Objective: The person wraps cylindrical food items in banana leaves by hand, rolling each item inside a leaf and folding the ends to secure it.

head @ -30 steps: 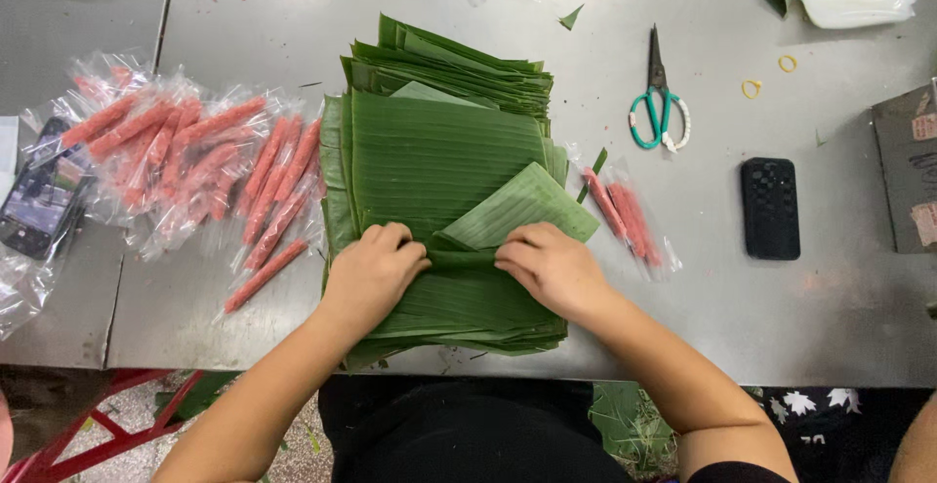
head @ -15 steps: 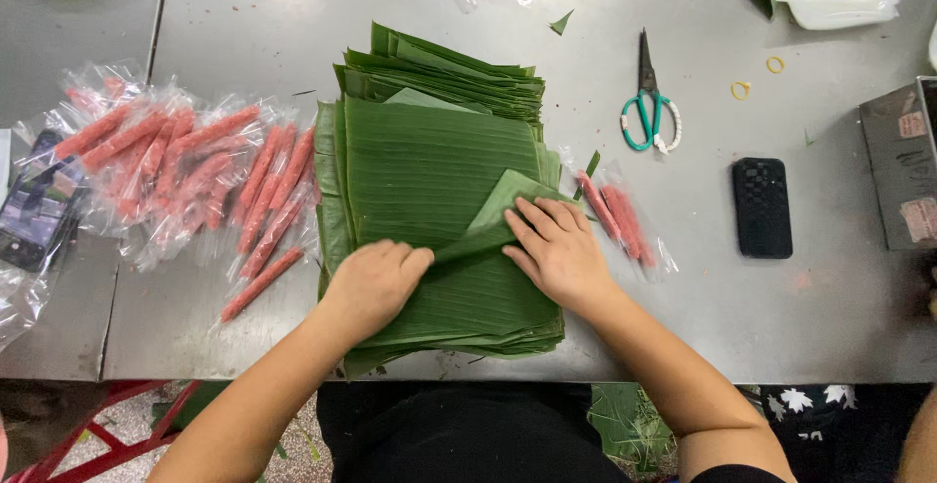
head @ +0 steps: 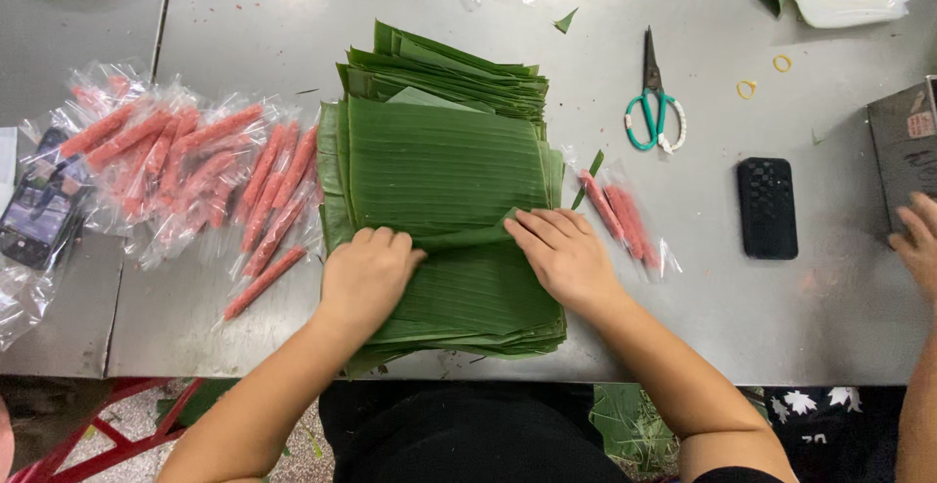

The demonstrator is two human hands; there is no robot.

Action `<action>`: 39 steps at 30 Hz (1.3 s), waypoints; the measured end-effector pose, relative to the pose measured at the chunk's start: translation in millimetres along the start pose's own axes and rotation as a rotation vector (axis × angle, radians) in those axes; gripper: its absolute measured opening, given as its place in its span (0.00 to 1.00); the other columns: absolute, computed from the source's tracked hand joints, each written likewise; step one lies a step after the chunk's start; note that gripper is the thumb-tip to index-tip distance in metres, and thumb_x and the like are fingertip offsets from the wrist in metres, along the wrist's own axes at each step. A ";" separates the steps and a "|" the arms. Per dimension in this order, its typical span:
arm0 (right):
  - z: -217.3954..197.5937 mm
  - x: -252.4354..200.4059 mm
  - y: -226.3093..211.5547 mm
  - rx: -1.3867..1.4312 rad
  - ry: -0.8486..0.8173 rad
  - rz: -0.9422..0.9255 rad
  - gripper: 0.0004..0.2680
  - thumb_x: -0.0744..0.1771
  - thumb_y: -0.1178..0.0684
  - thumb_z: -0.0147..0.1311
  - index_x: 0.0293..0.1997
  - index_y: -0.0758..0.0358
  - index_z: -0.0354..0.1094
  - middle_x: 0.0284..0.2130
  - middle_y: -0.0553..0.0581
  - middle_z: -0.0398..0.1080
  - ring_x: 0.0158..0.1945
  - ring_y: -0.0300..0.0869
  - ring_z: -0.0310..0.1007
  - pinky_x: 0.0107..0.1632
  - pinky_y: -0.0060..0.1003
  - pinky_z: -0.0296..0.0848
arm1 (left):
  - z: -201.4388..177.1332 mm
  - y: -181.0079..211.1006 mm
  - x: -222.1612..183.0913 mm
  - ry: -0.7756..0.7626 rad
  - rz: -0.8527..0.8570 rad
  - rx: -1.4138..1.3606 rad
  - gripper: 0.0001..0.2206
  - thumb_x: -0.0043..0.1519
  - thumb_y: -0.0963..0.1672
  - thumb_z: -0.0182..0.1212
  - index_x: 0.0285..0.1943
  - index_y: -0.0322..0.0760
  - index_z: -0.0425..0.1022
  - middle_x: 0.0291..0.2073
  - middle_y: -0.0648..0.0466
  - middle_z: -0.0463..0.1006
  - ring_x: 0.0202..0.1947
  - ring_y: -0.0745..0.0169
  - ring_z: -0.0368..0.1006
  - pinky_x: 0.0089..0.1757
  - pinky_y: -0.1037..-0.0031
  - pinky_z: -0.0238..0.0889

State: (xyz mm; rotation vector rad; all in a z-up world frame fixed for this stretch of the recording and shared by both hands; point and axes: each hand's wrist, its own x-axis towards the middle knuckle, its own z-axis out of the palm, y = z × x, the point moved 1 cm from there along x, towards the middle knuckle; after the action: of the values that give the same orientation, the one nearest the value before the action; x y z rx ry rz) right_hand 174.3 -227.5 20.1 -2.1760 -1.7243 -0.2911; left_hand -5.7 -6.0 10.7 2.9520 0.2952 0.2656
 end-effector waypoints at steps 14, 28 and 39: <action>-14.0 4.6 4.0 0.035 0.158 0.326 0.14 0.64 0.61 0.61 0.56 0.62 0.76 0.39 0.56 0.80 0.35 0.47 0.78 0.60 0.45 0.76 | -45.0 48.7 11.4 0.135 -0.318 -0.756 0.18 0.61 0.36 0.54 0.61 0.34 0.64 0.49 0.46 0.79 0.35 0.52 0.83 0.34 0.67 0.76; -5.4 -29.1 -17.8 1.418 0.465 0.551 0.22 0.71 0.56 0.52 0.75 0.72 0.53 0.69 0.68 0.63 0.62 0.44 0.65 0.60 0.38 0.63 | -4.8 93.2 9.2 0.131 -0.155 -1.305 0.31 0.70 0.42 0.54 0.79 0.29 0.41 0.78 0.34 0.42 0.76 0.42 0.49 0.67 0.61 0.48; -18.1 -50.6 9.8 1.935 0.337 0.604 0.17 0.71 0.50 0.52 0.66 0.66 0.62 0.59 0.61 0.70 0.65 0.48 0.69 0.67 0.49 0.67 | 17.5 104.7 9.0 -0.235 -0.112 -1.952 0.23 0.74 0.44 0.48 0.77 0.28 0.59 0.68 0.43 0.69 0.66 0.58 0.66 0.64 0.65 0.59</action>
State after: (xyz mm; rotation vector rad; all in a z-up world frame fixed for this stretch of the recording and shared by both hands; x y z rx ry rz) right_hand 172.7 -282.0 16.6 -0.8415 -0.3830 0.7947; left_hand 25.2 -107.9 13.8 1.0087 0.0419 0.0594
